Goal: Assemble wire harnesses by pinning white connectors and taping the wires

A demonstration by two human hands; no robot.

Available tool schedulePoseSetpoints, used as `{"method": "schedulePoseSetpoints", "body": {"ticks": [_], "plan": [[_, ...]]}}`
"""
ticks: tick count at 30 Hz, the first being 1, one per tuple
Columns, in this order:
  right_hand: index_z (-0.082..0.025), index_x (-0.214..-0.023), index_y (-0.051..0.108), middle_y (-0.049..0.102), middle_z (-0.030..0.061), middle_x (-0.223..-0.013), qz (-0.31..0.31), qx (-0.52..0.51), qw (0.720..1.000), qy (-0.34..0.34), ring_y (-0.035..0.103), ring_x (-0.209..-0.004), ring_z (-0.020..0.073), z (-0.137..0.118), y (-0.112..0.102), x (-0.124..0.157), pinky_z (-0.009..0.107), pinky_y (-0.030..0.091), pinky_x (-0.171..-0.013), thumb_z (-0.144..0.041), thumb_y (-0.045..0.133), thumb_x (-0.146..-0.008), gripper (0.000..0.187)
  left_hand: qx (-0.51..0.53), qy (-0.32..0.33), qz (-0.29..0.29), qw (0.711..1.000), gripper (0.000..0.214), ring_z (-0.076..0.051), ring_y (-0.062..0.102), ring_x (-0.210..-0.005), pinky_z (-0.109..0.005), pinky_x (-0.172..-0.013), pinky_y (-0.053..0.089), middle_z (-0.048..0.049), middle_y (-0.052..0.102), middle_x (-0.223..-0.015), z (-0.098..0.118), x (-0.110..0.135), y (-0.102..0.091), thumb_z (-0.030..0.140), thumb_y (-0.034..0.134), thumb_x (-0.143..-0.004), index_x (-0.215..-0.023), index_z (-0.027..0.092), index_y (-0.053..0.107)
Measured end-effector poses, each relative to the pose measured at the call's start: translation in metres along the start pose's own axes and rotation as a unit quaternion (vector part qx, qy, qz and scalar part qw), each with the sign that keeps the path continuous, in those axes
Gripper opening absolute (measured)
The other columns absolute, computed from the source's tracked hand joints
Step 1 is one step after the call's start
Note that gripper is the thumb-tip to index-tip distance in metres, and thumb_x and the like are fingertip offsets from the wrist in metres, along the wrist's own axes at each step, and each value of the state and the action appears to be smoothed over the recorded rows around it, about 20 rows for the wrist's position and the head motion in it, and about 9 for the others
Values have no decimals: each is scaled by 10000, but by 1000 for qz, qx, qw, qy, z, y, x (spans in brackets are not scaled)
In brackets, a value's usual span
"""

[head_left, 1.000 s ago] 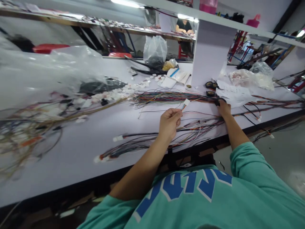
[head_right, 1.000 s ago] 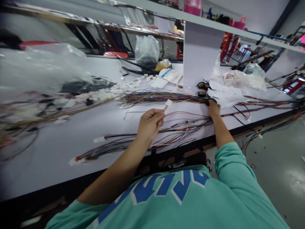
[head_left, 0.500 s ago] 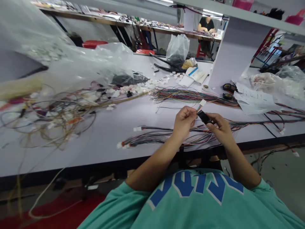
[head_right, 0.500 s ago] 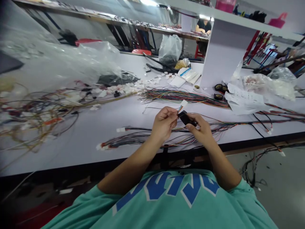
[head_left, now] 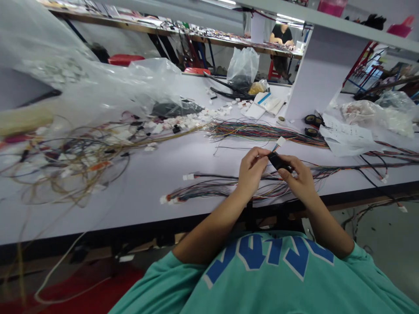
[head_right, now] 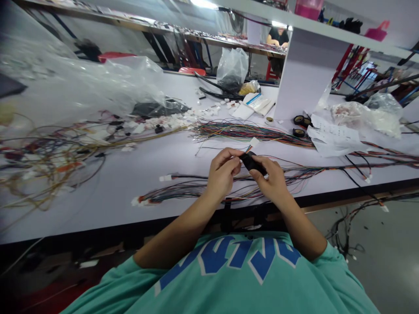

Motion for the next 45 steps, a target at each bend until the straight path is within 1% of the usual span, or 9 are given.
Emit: {"method": "schedulePoseSetpoints", "body": {"ticks": [8,15,19,23,27,31,39,43,45], "plan": [[-243,-1054,624,702,59,-982,-6,80,996,-33,628,-881,215,-6,3,1,350,469,-762,-395,495,-829,300,-24,3,37,999,227,-74,372,-476,-208,-438,254,46,432,-489,-1,1,-8,345,717,-642,-607,177,568],[-189,-1088,617,708,94,-916,-7,193,981,-29,616,-830,239,-6,9,-3,371,405,-737,-371,430,-857,348,-3,1,-1,1000,281,-42,307,-425,-197,-403,203,55,429,-474,1,1,0,379,743,-600,-601,158,571],[-237,-1042,649,698,78,-969,48,196,978,-58,607,-924,233,-13,5,-5,376,387,-767,-323,448,-855,287,54,-43,-33,997,366,-20,257,-361,-178,-369,158,89,424,-451,-2,-1,7,376,789,-534,-726,174,552],[-274,-986,669,691,67,-992,99,121,984,-90,593,-1038,240,-15,0,-5,411,394,-856,-287,466,-855,241,113,-137,-91,980,520,-17,265,-315,-153,-346,158,120,425,-435,-13,0,18,312,842,-454,-821,206,488],[-306,-951,672,695,50,-1016,103,16,991,-85,589,-1078,235,-8,3,-7,439,420,-911,-304,489,-845,211,142,-235,-183,944,458,8,255,-321,-135,-336,146,100,382,-426,-27,10,34,288,856,-443,-679,149,489],[-302,-931,680,703,43,-1003,104,-64,990,-68,597,-1082,222,-2,8,-6,431,433,-940,-331,519,-832,191,151,-274,-232,921,405,15,236,-321,-122,-324,136,98,323,-399,-33,14,38,262,851,-473,-590,132,486],[-297,-864,699,699,40,-995,101,-157,982,7,587,-1069,238,13,13,-6,438,426,-950,-420,568,-765,205,168,-370,-250,879,350,36,195,-300,-105,-287,103,70,404,-440,-49,23,40,192,841,-466,-540,116,508],[-273,-874,705,664,26,-1091,37,-258,964,57,563,-1104,233,19,21,-11,419,416,-972,-446,627,-698,259,167,-356,-205,896,278,29,193,-302,-109,-300,103,89,352,-427,-51,20,37,124,793,-524,-602,121,527],[-248,-847,705,644,34,-1132,35,-300,949,88,560,-1101,229,25,23,-12,401,425,-958,-458,647,-676,277,152,-321,-188,916,288,21,211,-310,-122,-313,110,92,351,-428,-49,17,37,137,796,-504,-609,129,528]]}}
Point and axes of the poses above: each hand's wrist, its own x-axis away from the middle knuckle, its own y-axis out of the palm, z = x × y, the point moved 10 cm from there along -x, towards the middle knuckle
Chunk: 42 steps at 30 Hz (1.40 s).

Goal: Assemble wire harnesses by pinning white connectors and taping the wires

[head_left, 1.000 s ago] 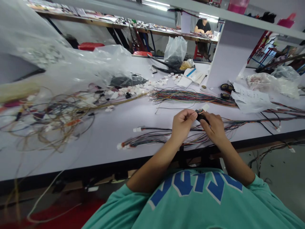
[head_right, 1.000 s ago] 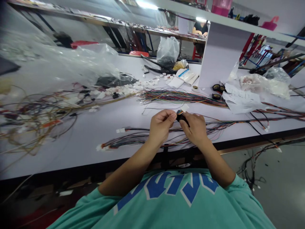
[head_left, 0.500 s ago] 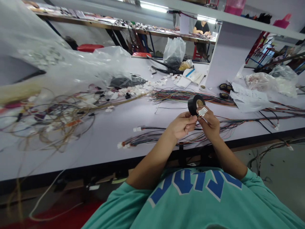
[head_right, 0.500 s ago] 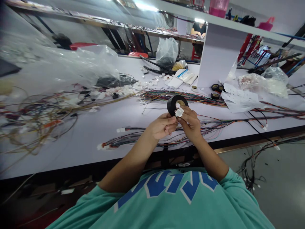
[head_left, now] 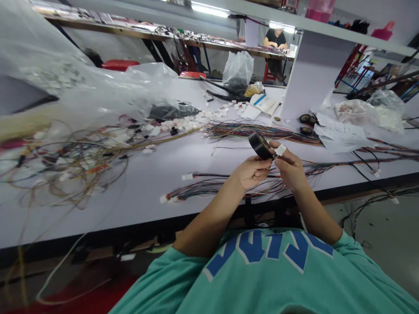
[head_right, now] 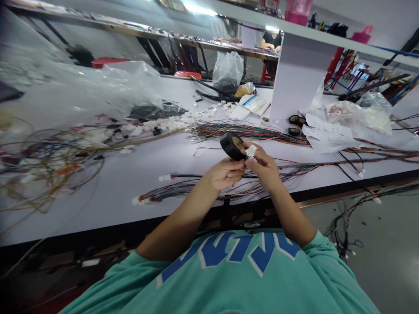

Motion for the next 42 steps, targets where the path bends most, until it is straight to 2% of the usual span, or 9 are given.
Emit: {"method": "schedulePoseSetpoints", "body": {"ticks": [8,13,18,24,28,30,33,37,42], "plan": [[-218,-628,665,646,8,-725,36,-113,977,176,591,-705,157,31,-10,4,311,491,-673,-482,739,-561,282,-186,219,41,957,179,-64,468,-526,-171,-494,328,31,539,-563,43,15,4,154,711,-475,-598,140,582],[-236,-634,700,595,12,-841,46,46,997,47,568,-836,163,-8,-24,1,322,461,-776,-414,760,-559,202,-282,217,39,934,202,-76,436,-538,-191,-521,323,29,519,-603,47,18,5,236,684,-549,-718,152,612],[-222,-560,664,532,-7,-653,61,125,990,9,520,-663,133,-15,-20,5,287,433,-622,-399,713,-631,197,-392,253,95,879,106,-76,387,-515,-201,-535,309,56,437,-541,50,16,1,201,653,-607,-642,164,561],[-197,-756,641,530,-45,-598,42,57,996,47,473,-506,82,-4,-4,11,230,408,-492,-398,661,-677,217,-527,366,199,741,91,-94,431,-564,-211,-569,343,46,463,-558,65,37,6,92,566,-659,-626,177,558],[-194,-763,602,562,-16,-700,81,119,989,-24,527,-551,97,-16,-7,12,246,449,-524,-342,612,-730,151,-534,418,206,705,81,-109,475,-605,-225,-600,394,29,490,-583,62,45,13,117,532,-694,-649,183,541],[-200,-765,591,587,2,-730,112,182,971,-104,561,-632,122,-32,-10,14,271,470,-599,-301,581,-763,101,-497,426,194,731,36,-109,491,-617,-232,-609,413,22,507,-615,59,43,12,162,526,-721,-702,188,539],[-214,-791,568,611,15,-757,143,265,932,-201,582,-716,147,-51,-13,19,296,474,-668,-253,532,-809,56,-345,391,166,837,234,-80,490,-556,-226,-547,433,29,535,-740,54,33,-1,278,603,-699,-890,209,488],[-225,-829,559,618,30,-834,83,316,899,-292,592,-796,154,-66,-2,27,308,471,-711,-180,502,-830,72,-160,229,104,955,621,-73,504,-480,-204,-418,396,23,537,-765,35,13,-11,517,748,-536,-966,200,431],[-226,-800,589,615,6,-820,42,212,934,-284,599,-797,129,-63,3,34,284,470,-719,-163,552,-805,74,-129,114,-37,984,681,-89,472,-435,-196,-354,302,13,508,-590,17,8,10,716,687,-446,-797,156,520]]}}
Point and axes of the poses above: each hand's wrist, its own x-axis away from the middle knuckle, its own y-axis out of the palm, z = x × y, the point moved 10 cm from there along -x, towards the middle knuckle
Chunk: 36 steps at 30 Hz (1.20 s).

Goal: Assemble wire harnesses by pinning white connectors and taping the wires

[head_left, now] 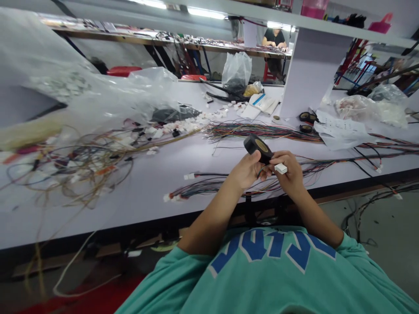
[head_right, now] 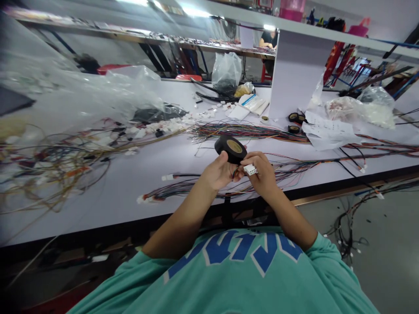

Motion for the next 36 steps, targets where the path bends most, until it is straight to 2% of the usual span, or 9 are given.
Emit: {"method": "schedulePoseSetpoints", "body": {"ticks": [5,8,11,15,19,23,29,32,36], "plan": [[-203,-689,564,572,-35,-668,125,-212,924,292,534,-574,98,61,-2,21,257,448,-569,-356,664,-700,183,-177,132,60,973,630,-110,493,-605,-273,-563,453,-18,559,-789,28,10,-9,582,764,-438,-878,177,565],[-194,-639,555,524,-57,-564,115,-265,874,391,485,-515,88,78,2,29,254,431,-545,-408,719,-601,273,-306,167,-9,937,802,-190,524,-892,-327,-794,465,-54,539,-1015,43,18,6,432,860,-294,-997,195,556],[-190,-576,562,533,-49,-581,68,-222,902,364,489,-553,90,69,-7,18,259,424,-581,-390,751,-562,275,-378,152,-98,908,756,-153,504,-817,-268,-701,450,-44,514,-978,38,19,23,488,825,-393,-1028,199,533],[-192,-529,561,548,-40,-655,65,-122,954,265,498,-629,90,47,-22,4,254,405,-636,-316,772,-559,247,-444,173,31,878,276,-90,430,-631,-208,-574,374,15,494,-786,40,10,9,332,682,-690,-880,190,541],[-201,-593,534,493,-63,-589,115,-175,922,326,417,-501,63,59,-12,21,221,349,-484,-380,719,-610,258,-514,274,122,804,92,-107,486,-670,-214,-635,400,22,518,-670,53,17,11,128,632,-712,-682,181,563],[-223,-739,501,398,-111,-496,46,-256,883,390,340,-374,49,67,22,34,196,271,-369,-432,694,-621,308,-513,315,155,783,129,-95,497,-599,-203,-591,407,27,530,-610,56,26,10,95,582,-732,-639,183,586],[-218,-703,501,539,-38,-636,80,-46,966,243,536,-577,112,47,-10,13,265,445,-571,-437,587,-758,241,-376,271,183,867,87,-95,558,-680,-219,-649,455,-2,592,-782,48,28,1,160,596,-721,-802,189,588],[-226,-705,515,589,-2,-715,90,67,983,148,585,-674,139,29,-28,4,286,459,-627,-421,542,-807,221,-202,159,189,948,511,-91,582,-636,-230,-568,471,-45,576,-1002,39,21,-13,335,712,-645,-1086,215,483],[-231,-708,534,640,15,-767,36,70,993,92,608,-715,143,13,-22,1,286,471,-646,-373,550,-809,174,-85,-11,45,995,627,-144,588,-522,-218,-405,399,-52,602,-750,18,5,8,586,723,-546,-937,136,528]]}}
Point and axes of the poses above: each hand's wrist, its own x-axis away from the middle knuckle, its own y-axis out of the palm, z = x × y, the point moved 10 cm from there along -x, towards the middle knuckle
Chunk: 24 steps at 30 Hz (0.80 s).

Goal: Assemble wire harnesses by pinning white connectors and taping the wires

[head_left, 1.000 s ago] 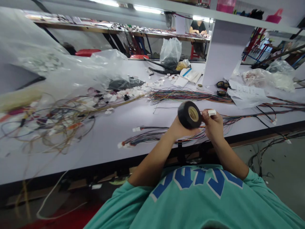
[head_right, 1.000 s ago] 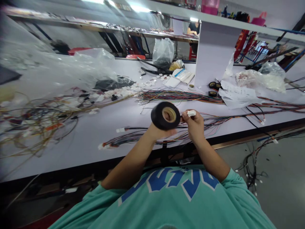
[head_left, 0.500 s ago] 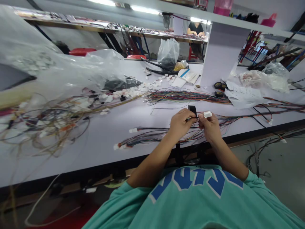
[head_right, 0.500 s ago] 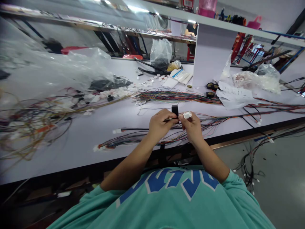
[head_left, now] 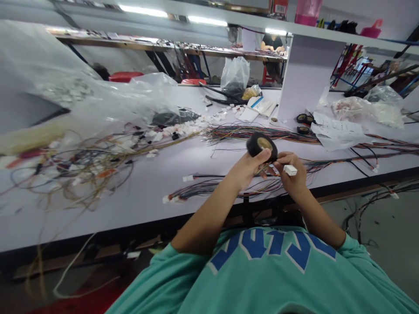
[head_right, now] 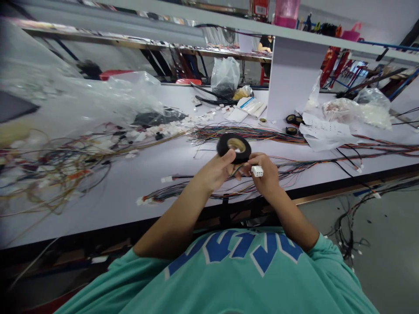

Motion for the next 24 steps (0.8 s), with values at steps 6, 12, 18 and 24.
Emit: {"method": "schedulePoseSetpoints", "body": {"ticks": [6,12,18,24], "plan": [[-209,-630,534,589,-20,-592,28,-175,959,221,576,-562,137,42,9,9,288,474,-565,-449,627,-705,268,-65,86,18,994,484,-122,535,-543,-241,-490,426,-11,560,-645,10,2,-4,499,756,-514,-777,144,559],[-194,-557,501,510,-52,-486,-14,-227,932,281,479,-473,97,59,8,5,260,412,-521,-446,688,-631,322,-434,191,-101,875,732,-242,535,-995,-367,-869,451,-77,548,-1101,24,35,32,433,820,-415,-1050,202,539],[-199,-575,569,561,-19,-666,5,-99,988,120,526,-662,122,18,-18,-13,282,432,-650,-362,723,-628,231,-479,195,138,845,129,-139,536,-745,-247,-699,413,5,564,-790,35,18,8,301,582,-761,-853,211,571],[-208,-759,546,403,-101,-485,-59,-254,930,259,368,-391,55,36,16,9,201,301,-393,-455,665,-663,291,-468,242,144,838,123,-127,514,-631,-234,-604,365,11,560,-634,35,15,15,235,549,-759,-646,204,585]]}}
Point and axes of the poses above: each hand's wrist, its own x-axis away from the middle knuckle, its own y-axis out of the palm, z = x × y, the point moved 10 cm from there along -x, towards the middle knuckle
